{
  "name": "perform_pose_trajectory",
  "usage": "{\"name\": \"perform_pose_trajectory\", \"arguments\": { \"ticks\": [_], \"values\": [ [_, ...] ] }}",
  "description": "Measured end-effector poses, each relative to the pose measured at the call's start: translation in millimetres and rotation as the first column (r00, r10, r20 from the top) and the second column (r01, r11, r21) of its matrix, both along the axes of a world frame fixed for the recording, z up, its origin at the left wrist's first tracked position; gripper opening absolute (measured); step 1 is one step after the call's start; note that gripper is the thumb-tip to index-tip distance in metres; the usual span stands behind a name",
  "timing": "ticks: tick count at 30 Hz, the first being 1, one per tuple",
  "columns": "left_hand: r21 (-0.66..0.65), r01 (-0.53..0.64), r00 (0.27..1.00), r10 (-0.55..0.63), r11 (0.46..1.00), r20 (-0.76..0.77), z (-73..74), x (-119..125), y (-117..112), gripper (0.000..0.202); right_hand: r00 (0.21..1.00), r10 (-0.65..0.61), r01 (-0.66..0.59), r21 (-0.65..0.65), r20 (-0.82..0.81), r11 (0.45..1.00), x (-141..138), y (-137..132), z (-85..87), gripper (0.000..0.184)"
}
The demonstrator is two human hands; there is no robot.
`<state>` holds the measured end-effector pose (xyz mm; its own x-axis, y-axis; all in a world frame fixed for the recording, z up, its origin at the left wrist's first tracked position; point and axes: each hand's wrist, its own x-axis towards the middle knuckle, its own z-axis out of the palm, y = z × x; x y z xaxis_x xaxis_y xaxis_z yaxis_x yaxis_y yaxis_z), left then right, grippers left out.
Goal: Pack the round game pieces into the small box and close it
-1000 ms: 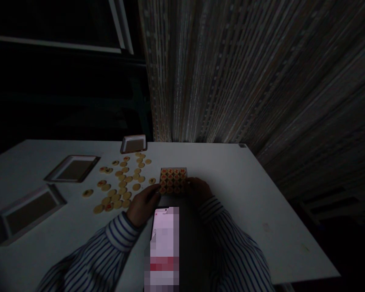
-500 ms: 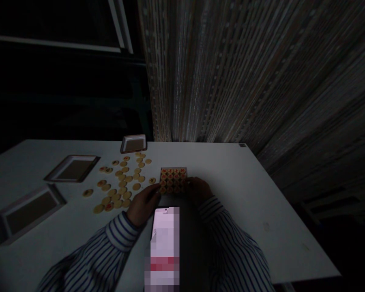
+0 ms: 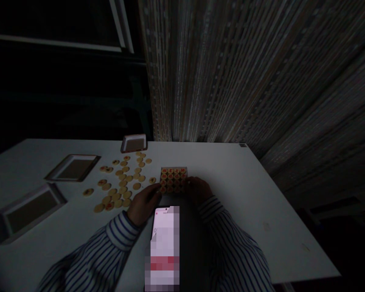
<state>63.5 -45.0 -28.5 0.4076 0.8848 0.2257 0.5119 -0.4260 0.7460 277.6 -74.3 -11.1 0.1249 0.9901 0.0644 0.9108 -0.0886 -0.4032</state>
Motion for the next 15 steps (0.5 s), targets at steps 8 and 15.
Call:
{"name": "perform_pose_trajectory", "arguments": {
  "ticks": [8, 15],
  "values": [
    [-0.001, 0.003, 1.000, -0.003, 1.000, 0.008, -1.2, 0.3, -0.1, 0.033, 1.000, -0.007, 0.007, 0.000, 0.008, 1.000, 0.4, 0.0, -0.5, 0.028],
    [0.003, -0.004, 1.000, 0.004, 1.000, -0.014, -1.4, -0.1, 0.5, 0.033, 0.998, -0.059, 0.059, 0.004, -0.023, 0.998, 6.3, -3.3, 0.6, 0.032]
  ]
}}
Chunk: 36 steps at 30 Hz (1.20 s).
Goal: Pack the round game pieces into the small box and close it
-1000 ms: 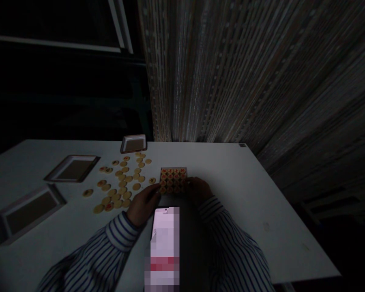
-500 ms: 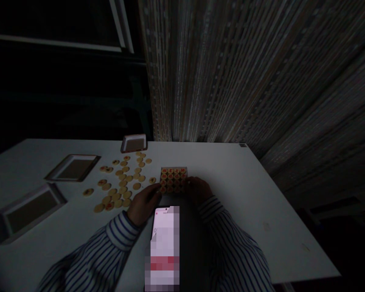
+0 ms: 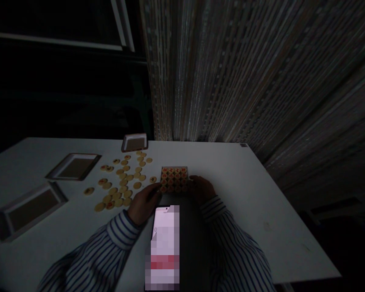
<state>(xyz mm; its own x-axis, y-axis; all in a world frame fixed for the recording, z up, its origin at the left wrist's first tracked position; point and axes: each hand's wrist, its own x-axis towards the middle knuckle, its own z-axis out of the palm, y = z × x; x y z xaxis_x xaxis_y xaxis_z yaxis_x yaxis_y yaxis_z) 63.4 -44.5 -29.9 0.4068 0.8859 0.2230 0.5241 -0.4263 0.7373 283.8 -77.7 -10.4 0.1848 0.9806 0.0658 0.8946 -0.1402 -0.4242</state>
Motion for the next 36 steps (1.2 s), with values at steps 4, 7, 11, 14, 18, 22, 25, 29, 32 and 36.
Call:
{"name": "perform_pose_trajectory", "arguments": {
  "ticks": [4, 7, 11, 14, 18, 22, 25, 29, 32, 36],
  "values": [
    [-0.016, -0.014, 1.000, 0.013, 1.000, -0.012, 1.1, 0.7, -0.4, 0.033, 0.999, 0.025, -0.023, -0.061, 0.026, 0.998, 0.4, -0.1, -1.6, 0.036],
    [-0.024, -0.022, 1.000, 0.022, 0.999, -0.022, 1.0, 0.9, -0.5, 0.034, 0.996, 0.086, -0.085, -0.061, 0.003, 0.994, -1.9, -0.6, -0.8, 0.036],
    [-0.027, -0.020, 0.999, 0.019, 0.999, -0.030, -0.2, 0.6, -0.3, 0.034, 0.993, 0.117, -0.118, -0.053, -0.018, 0.992, -3.6, -1.2, 0.5, 0.036],
    [-0.019, -0.011, 1.000, 0.011, 1.000, -0.024, -0.8, 0.1, -0.3, 0.034, 0.993, 0.115, -0.117, -0.058, -0.035, 0.991, -3.9, -0.8, 1.0, 0.036],
    [-0.019, -0.006, 1.000, 0.006, 1.000, -0.013, -1.5, 0.1, -0.1, 0.034, 0.991, 0.126, -0.128, -0.064, -0.035, 0.990, -4.3, 0.0, 1.8, 0.036],
    [-0.037, -0.004, 1.000, 0.003, 0.999, -0.015, -2.8, 0.5, 1.1, 0.035, 0.992, 0.123, -0.125, -0.070, -0.031, 0.990, -4.6, 0.4, 0.9, 0.037],
    [-0.031, -0.003, 1.000, 0.003, 1.000, -0.017, -3.6, 0.2, 1.4, 0.036, 0.992, 0.125, -0.126, -0.076, -0.017, 0.989, -4.6, 0.8, -0.5, 0.037],
    [-0.040, -0.013, 1.000, 0.012, 0.999, -0.021, -2.7, -0.1, -0.1, 0.035, 0.992, 0.127, -0.127, -0.071, -0.004, 0.989, -4.4, 1.1, -1.6, 0.037],
    [-0.044, -0.016, 1.000, 0.015, 0.999, -0.024, -0.9, 0.3, -1.1, 0.035, 0.993, 0.119, -0.119, -0.085, -0.002, 0.989, -4.3, 1.1, -1.3, 0.037],
    [-0.034, -0.001, 1.000, 0.000, 0.999, -0.013, 0.6, 1.0, -1.0, 0.035, 0.995, 0.095, -0.092, -0.110, 0.021, 0.990, -4.9, 1.0, 0.2, 0.036]
  ]
}}
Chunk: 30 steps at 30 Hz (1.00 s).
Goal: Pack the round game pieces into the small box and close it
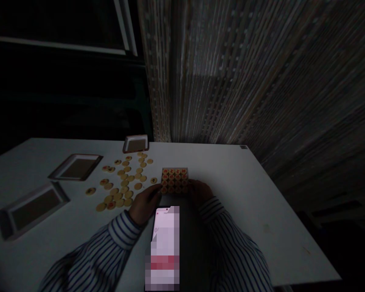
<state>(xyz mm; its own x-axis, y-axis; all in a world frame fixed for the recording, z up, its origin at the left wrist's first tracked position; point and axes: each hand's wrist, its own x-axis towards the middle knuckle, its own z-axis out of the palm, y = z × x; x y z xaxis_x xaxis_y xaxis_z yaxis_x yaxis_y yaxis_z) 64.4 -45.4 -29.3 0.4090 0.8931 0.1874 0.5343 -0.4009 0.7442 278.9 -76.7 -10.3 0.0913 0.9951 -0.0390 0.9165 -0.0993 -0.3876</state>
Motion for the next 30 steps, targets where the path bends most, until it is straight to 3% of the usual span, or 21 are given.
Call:
{"name": "perform_pose_trajectory", "arguments": {
  "ticks": [11, 16, 22, 30],
  "values": [
    [-0.012, 0.001, 0.998, -0.001, 1.000, 0.060, -2.8, 0, 1, 0.034, 1.000, -0.006, 0.007, 0.036, -0.024, 0.999, 5, 1, -8.3, 0.036],
    [-0.005, -0.061, 0.993, 0.061, 0.998, 0.098, 0.2, -3, 4, 0.032, 0.996, -0.090, 0.092, 0.084, -0.025, 0.992, 16, 5, -8.5, 0.037],
    [0.035, -0.097, 0.980, 0.090, 0.995, 0.180, 16.7, -21, 17, 0.033, 0.993, -0.088, 0.103, 0.219, -0.078, 0.970, 23, 10, 6.7, 0.034],
    [0.024, -0.175, 0.967, 0.167, 0.984, 0.192, 47.6, -55, 38, 0.038, 0.996, -0.050, 0.069, 0.278, -0.074, 0.958, 12, 22, 37.7, 0.034]
  ]
}}
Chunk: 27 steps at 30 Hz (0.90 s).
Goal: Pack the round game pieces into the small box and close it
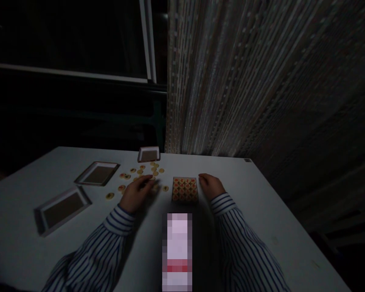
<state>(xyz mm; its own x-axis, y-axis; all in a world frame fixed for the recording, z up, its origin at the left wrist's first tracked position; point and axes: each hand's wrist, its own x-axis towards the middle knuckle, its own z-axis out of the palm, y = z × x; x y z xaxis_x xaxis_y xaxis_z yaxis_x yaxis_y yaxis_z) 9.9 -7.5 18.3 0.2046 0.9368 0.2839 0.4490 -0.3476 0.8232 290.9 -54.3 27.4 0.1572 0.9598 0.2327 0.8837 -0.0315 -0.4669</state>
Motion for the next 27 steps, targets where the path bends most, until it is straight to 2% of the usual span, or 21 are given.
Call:
{"name": "perform_pose_trajectory", "arguments": {
  "ticks": [4, 10, 16, 22, 27],
  "values": [
    [-0.032, -0.024, 0.999, 0.025, 0.999, 0.037, 13.8, -9, 10, 0.040, 0.999, 0.042, -0.042, 0.010, 0.011, 0.999, -9, 10, 15.4, 0.034],
    [0.013, -0.059, 0.997, 0.058, 0.998, 0.049, 26.6, -21, 35, 0.038, 0.993, 0.104, -0.103, 0.014, -0.051, 0.995, -24, 34, 27.5, 0.032],
    [0.009, -0.105, 0.994, 0.105, 0.994, 0.041, 22.3, -39, 71, 0.037, 0.981, 0.157, -0.160, -0.022, -0.110, 0.987, -41, 65, 32.2, 0.033],
    [-0.034, -0.176, 0.984, 0.175, 0.984, -0.013, 12.9, -57, 105, 0.039, 0.973, 0.195, -0.207, -0.084, -0.126, 0.975, -56, 98, 25.4, 0.031],
    [-0.078, -0.201, 0.979, 0.202, 0.976, 0.000, 5.8, -62, 126, 0.038, 0.974, 0.203, -0.215, -0.133, -0.096, 0.968, -68, 124, 21.2, 0.029]
  ]
}}
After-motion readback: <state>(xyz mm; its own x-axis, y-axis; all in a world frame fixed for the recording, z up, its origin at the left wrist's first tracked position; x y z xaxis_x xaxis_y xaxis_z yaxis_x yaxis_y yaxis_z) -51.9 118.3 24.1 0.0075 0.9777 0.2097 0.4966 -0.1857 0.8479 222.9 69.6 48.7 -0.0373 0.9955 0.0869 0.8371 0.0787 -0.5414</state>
